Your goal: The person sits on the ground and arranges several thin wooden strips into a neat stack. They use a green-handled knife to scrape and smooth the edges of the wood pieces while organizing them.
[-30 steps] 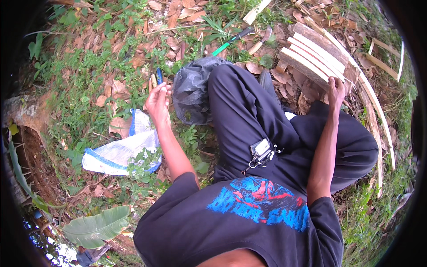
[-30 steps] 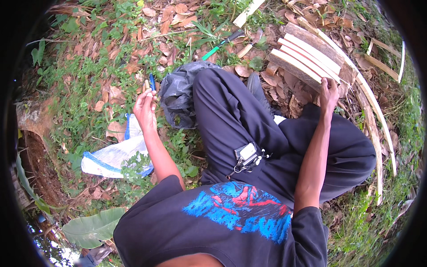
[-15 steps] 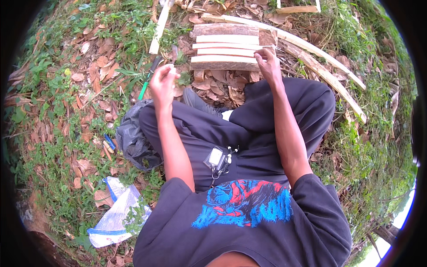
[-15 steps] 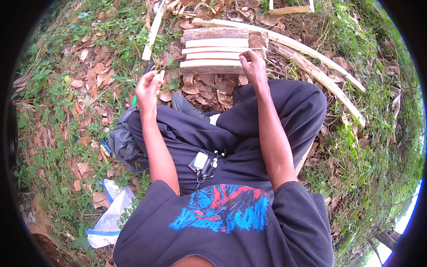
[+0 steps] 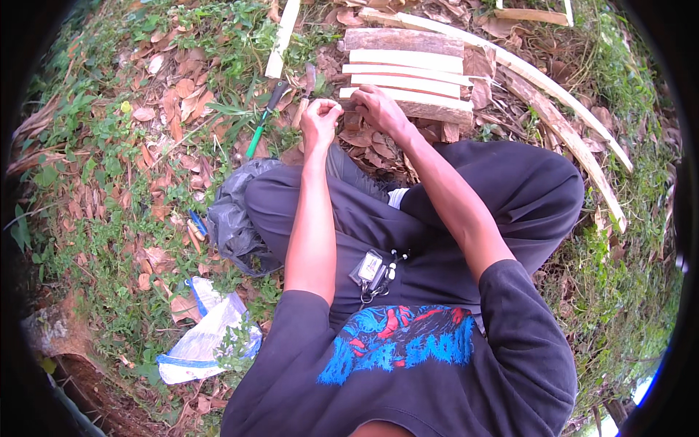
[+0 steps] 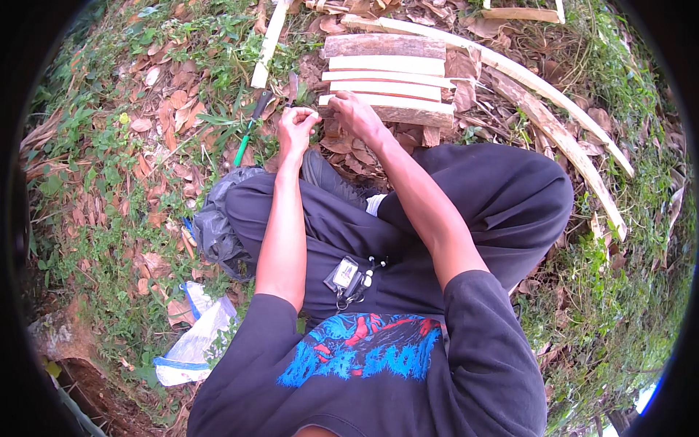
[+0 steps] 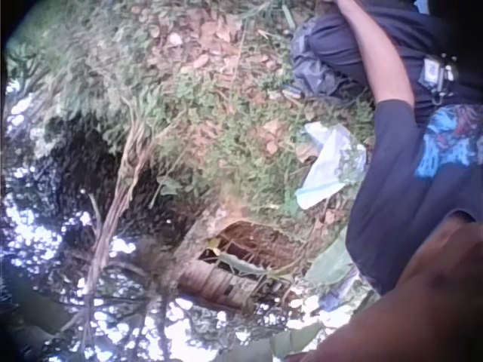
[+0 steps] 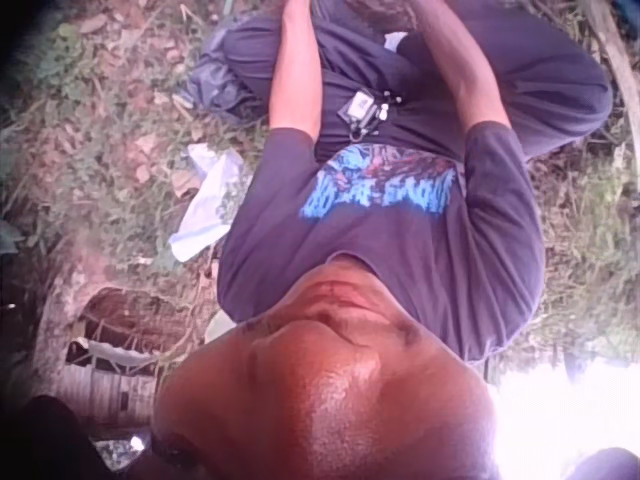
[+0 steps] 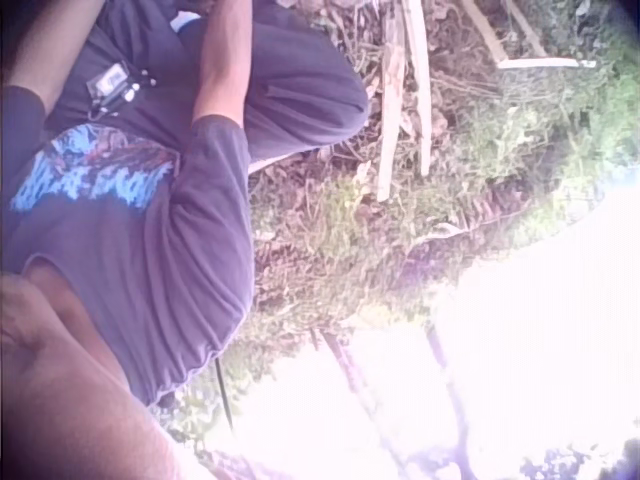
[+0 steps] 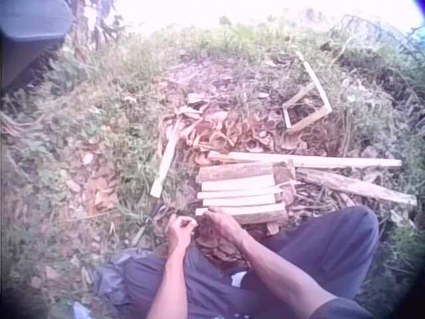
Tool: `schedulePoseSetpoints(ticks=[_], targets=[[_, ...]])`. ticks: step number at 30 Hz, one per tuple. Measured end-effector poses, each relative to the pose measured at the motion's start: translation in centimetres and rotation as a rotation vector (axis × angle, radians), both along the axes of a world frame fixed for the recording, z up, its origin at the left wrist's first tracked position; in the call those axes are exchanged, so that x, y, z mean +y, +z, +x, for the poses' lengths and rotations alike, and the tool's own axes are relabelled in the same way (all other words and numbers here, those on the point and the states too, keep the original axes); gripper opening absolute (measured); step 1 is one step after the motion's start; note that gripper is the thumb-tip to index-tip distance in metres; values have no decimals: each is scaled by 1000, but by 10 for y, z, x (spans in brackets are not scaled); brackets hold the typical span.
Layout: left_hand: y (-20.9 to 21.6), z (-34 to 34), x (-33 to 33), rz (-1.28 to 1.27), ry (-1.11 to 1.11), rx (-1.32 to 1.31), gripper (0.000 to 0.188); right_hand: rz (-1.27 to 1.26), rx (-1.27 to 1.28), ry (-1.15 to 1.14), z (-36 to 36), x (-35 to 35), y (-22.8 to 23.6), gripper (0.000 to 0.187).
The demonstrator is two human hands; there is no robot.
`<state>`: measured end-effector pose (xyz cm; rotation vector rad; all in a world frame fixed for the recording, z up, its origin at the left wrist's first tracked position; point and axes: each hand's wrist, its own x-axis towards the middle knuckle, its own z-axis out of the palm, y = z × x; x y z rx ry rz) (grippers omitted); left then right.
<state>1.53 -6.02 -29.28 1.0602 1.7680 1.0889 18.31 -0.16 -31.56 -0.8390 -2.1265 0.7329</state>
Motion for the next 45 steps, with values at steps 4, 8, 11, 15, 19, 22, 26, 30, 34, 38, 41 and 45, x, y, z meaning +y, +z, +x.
schedulePoseSetpoints(ticks=[4, 8, 11, 15, 19, 22, 26, 30, 34, 38, 41, 45], targets=[[-10, 3, 8, 67, 19, 39, 8, -21, 12, 32, 0, -1, -17, 16], [-17, 6, 15, 26, 21, 72, 11, -8, -66, 45, 1, 1, -18, 21], [-23, 6, 16, 47, 8, 105, 11, 53, -102, 34, 0, -4, -16, 30], [-30, 2, 11, 55, -17, 135, 10, 190, -175, -41, 0, -18, -18, 40], [-34, 0, 8, 74, -36, 168, 12, 152, -130, -48, -1, -22, -18, 42], [-36, 0, 7, 88, -30, 172, 12, 70, -107, -12, -1, -20, -12, 38], [-39, -2, 4, -6, 43, 170, 7, 22, -118, -212, 12, -23, 4, 41], [-41, 1, -3, -388, 78, 67, 5, 40, -505, -352, 44, -48, 19, 87], [-35, 6, -3, -402, 85, 191, 5, -140, -756, -672, 68, -58, 27, 116], [-23, 13, -2, -485, 204, -310, 10, -402, -518, -1037, 92, -69, 36, 123], [-17, 17, 5, -483, 52, -25, 11, -557, -513, -958, 99, -69, 37, 119], [-16, 17, 8, -506, 134, -167, 14, -669, -558, -886, 111, -53, 33, 107]])
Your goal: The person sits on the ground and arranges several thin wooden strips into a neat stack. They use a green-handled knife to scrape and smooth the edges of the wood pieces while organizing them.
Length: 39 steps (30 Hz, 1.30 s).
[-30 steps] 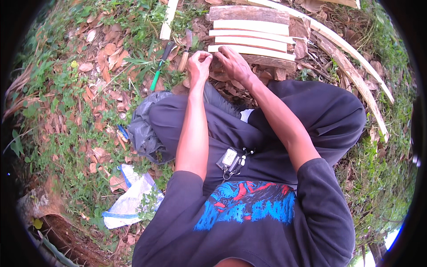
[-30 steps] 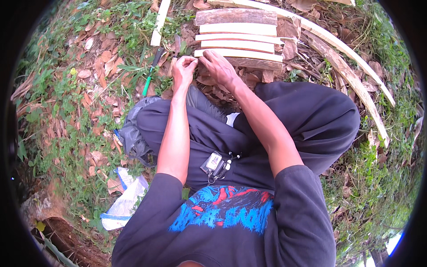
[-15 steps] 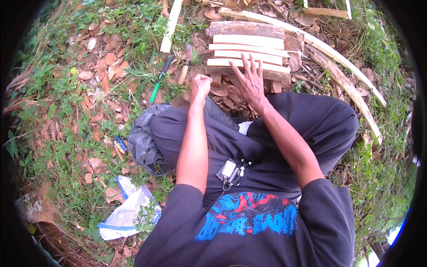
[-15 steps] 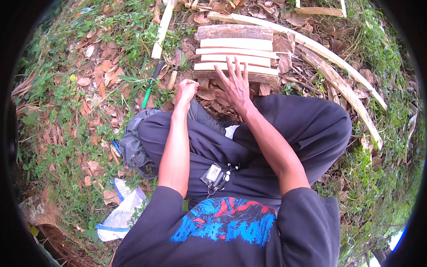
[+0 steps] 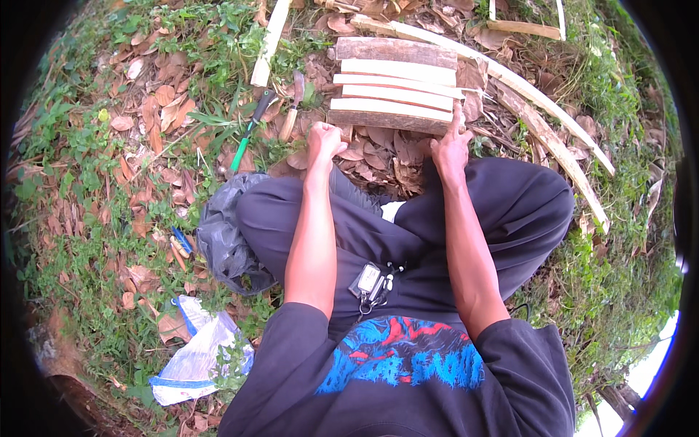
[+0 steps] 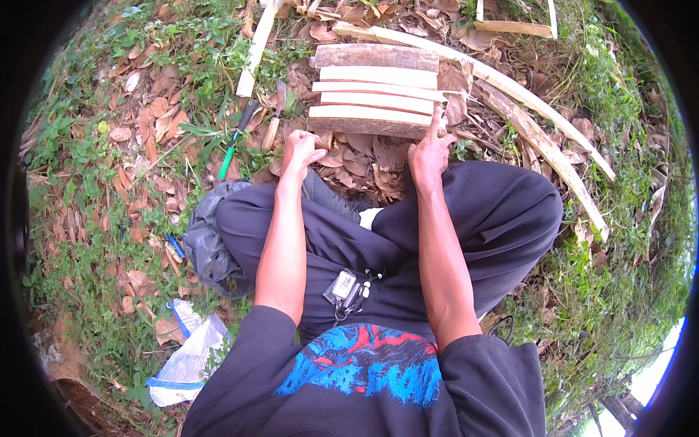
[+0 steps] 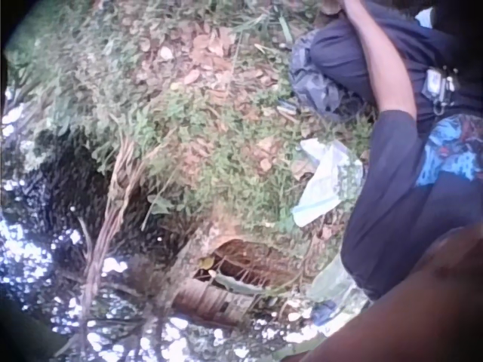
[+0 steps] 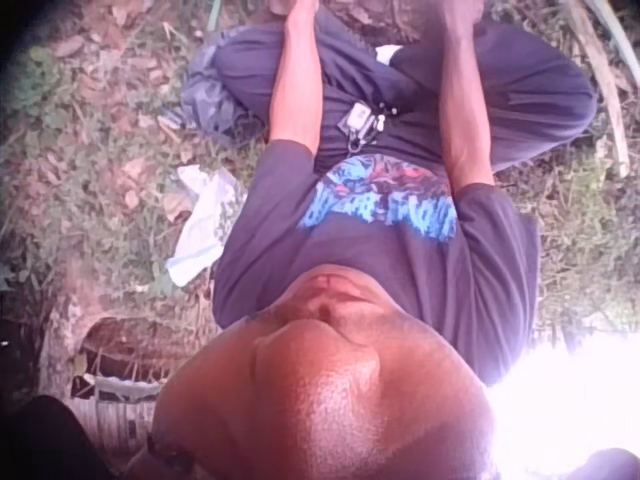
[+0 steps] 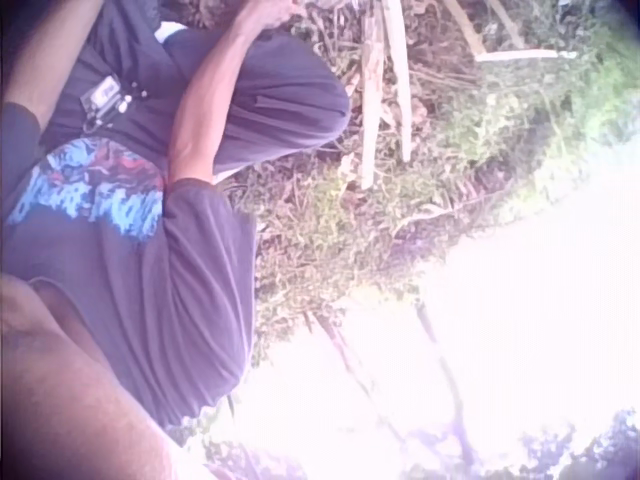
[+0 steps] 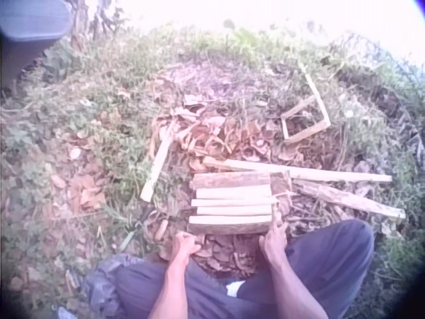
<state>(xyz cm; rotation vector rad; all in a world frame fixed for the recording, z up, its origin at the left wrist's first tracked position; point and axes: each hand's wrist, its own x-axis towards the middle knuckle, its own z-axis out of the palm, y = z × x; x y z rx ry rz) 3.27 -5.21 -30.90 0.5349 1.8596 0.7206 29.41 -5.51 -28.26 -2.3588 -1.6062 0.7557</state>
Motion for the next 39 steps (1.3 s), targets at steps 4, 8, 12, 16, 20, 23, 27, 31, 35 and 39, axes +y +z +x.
schedulePoseSetpoints(ticks=[4, 8, 12, 16, 20, 23, 27, 31, 35, 39], targets=[[-4, -2, 2, 89, 55, -46, 16, 65, -29, 25, 0, 4, -8, 103], [-4, -3, 14, 145, 136, -91, 17, 123, 11, 22, -2, 11, -13, 96], [-2, -6, 30, 140, 92, -71, 18, 179, -13, 56, -3, 14, -16, 92], [-7, -4, 42, 175, 108, -88, 19, 214, 7, 60, -4, 17, -20, 88], [-17, -9, 49, 161, 34, -40, 18, 219, 56, 52, -5, 19, -19, 86], [-21, -25, 50, 135, -189, 421, 15, 181, 14, 50, 0, 22, -10, 88], [-19, -33, 41, 289, 176, -86, 6, -149, -25, 184, 29, 52, 14, 87], [-5, -16, 36, 163, 299, -381, 9, 106, -152, 200, 33, 118, 24, 84], [7, 22, 25, 43, 236, -710, 27, 282, -140, 643, 10, 186, 16, 94], [-1, 61, 28, -13, 243, -849, 58, 263, -177, 813, -20, 218, -6, 111]])
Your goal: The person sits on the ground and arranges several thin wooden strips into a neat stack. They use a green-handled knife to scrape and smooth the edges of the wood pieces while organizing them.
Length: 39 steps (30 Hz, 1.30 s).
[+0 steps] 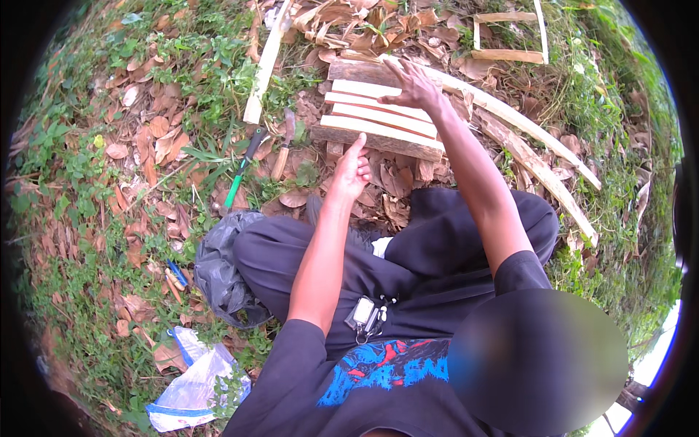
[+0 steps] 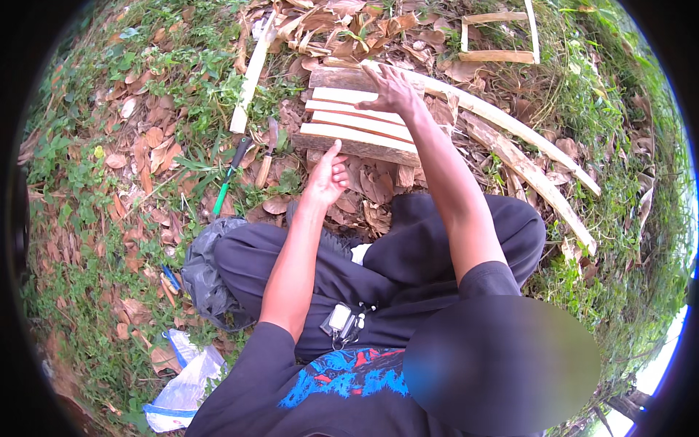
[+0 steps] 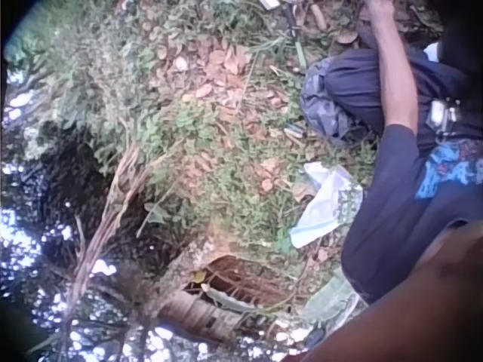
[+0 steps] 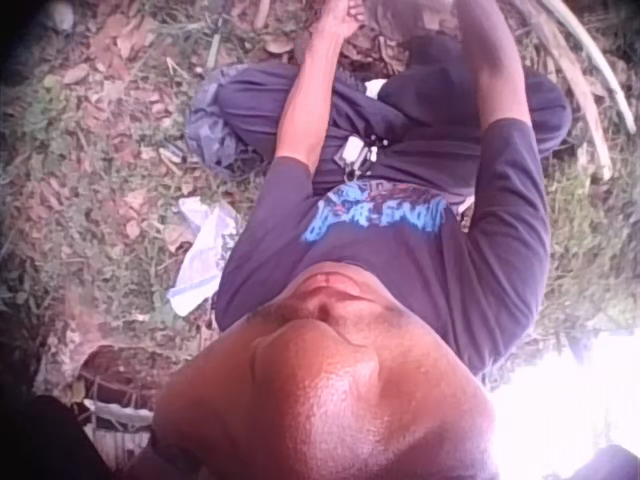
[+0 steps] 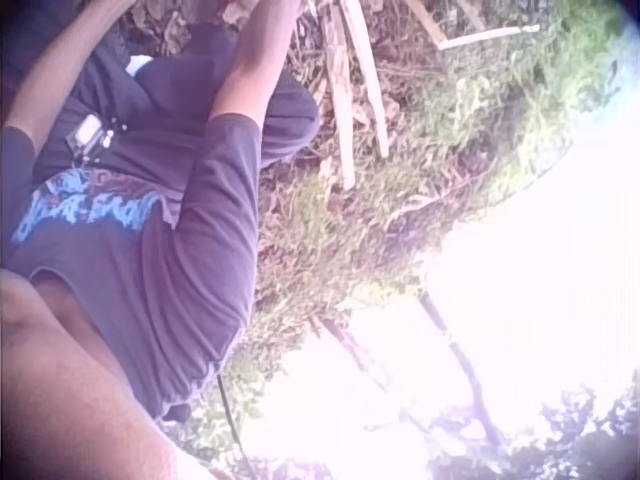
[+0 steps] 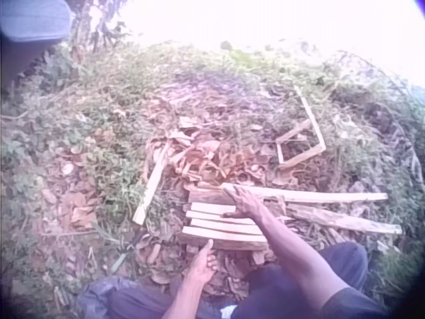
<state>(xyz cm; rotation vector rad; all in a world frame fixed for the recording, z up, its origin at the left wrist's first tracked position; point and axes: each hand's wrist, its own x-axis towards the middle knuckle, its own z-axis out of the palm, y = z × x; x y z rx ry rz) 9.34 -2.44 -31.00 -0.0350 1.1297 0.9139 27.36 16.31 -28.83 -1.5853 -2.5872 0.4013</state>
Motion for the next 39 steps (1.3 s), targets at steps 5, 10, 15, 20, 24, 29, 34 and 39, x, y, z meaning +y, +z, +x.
schedulePoseSetpoints(ticks=[5, 10, 15, 20, 24, 29, 34, 39], targets=[[-18, 22, 16, 24, 140, -126, 42, -154, 13, -107, -8, 11, -6, 119], [-24, 27, 22, 92, 123, -58, 36, -185, -26, -31, 3, 24, 1, 101], [-2, 29, 33, 232, 83, -69, 39, -516, -88, 18, 24, 37, 6, 80], [37, 71, 106, 344, -37, -90, 22, -621, 485, -9, 63, 8, 14, 56], [48, 88, 113, 316, -197, 425, 22, -675, 561, -164, 77, -11, 17, 56], [42, 50, 63, 209, -230, 625, 25, -606, 249, -97, 62, -23, 18, 91], [56, -13, 6, 175, -8, 457, 22, -457, -50, -154, 18, -47, 21, 134], [62, -39, -5, 213, 159, 486, 26, -61, -128, -101, -10, -94, 10, 127]])
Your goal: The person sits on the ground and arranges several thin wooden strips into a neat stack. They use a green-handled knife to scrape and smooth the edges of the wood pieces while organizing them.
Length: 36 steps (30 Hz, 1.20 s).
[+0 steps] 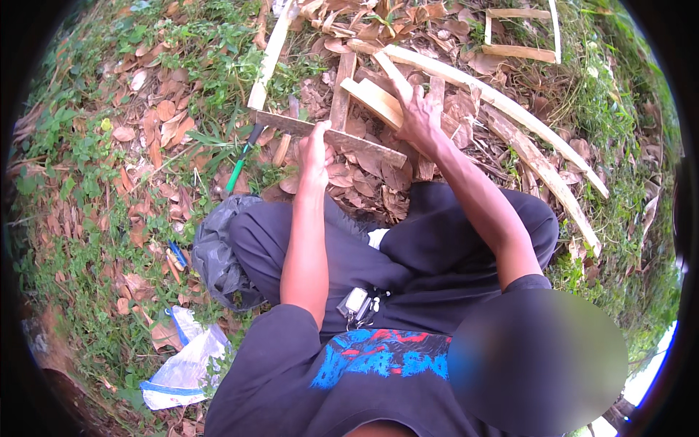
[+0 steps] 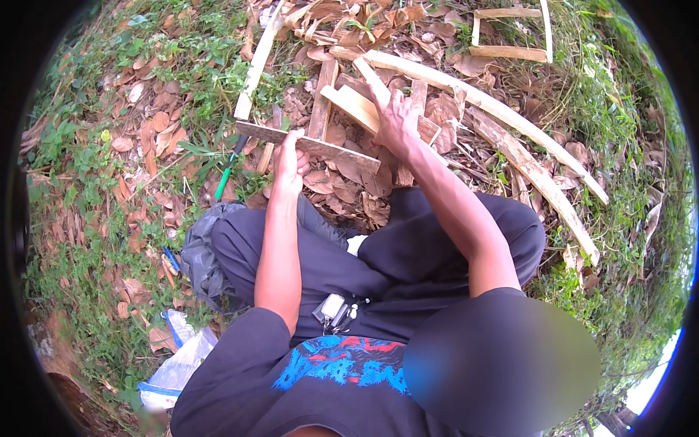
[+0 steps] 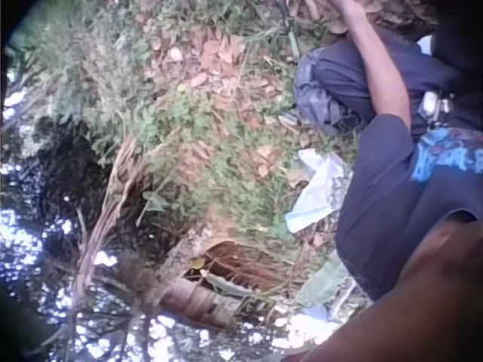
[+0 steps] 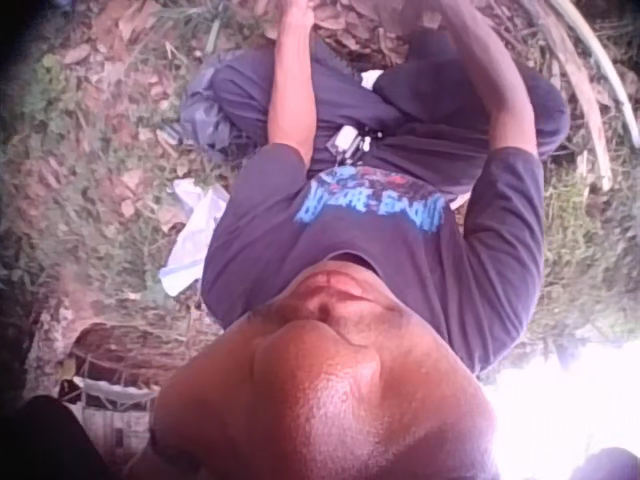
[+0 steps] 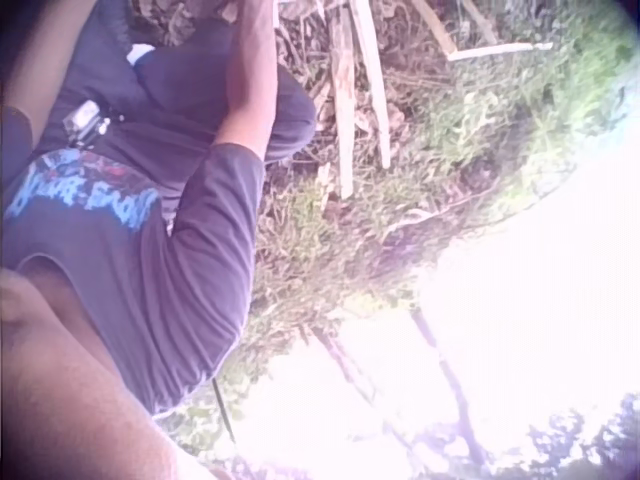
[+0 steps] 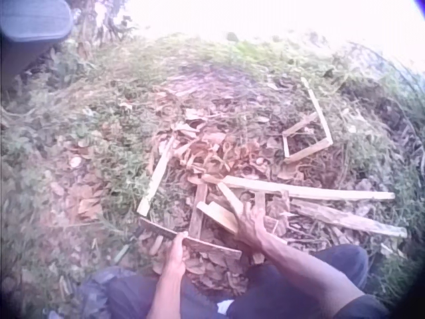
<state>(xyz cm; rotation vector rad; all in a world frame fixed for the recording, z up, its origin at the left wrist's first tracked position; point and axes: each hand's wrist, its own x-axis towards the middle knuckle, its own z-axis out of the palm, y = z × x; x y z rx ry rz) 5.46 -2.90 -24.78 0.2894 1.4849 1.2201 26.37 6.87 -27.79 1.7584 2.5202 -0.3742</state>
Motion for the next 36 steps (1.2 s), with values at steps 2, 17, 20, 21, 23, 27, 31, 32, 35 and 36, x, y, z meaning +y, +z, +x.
schedulePoseSetpoints(ticks=[2, 17, 20, 21, 23, 27, 31, 32, 35, 36], targets=[[-2, 2, 1, 15, 11, -7, 28, -2, -29, -2, -1, -6, 0, 123], [-9, -9, 0, 13, 89, -45, 34, 74, 186, -279, 63, 50, 31, 88], [-14, -7, 0, 19, 59, -76, 37, 87, 247, -474, 109, 56, 28, 79], [-17, -5, 1, 2, 42, -91, 37, 90, 235, -556, 122, 55, 26, 82], [-24, 5, 4, 19, 25, -90, 36, 103, 115, -700, 142, 48, 21, 96], [-49, 43, 17, -42, -12, -147, 41, 183, -180, -744, 136, 40, 19, 97], [-82, 62, 24, -66, -92, -118, 40, 101, -17, -387, 90, 18, 22, 72], [-89, 62, 25, -98, -132, -53, 41, -81, 213, -293, 79, 9, 22, 69], [-102, 58, 23, -126, -182, 45, 49, -181, 6, -410, 57, -44, 9, 95], [-104, 56, 23, -124, -193, 60, 53, -323, 44, -500, 58, -57, 6, 104]])
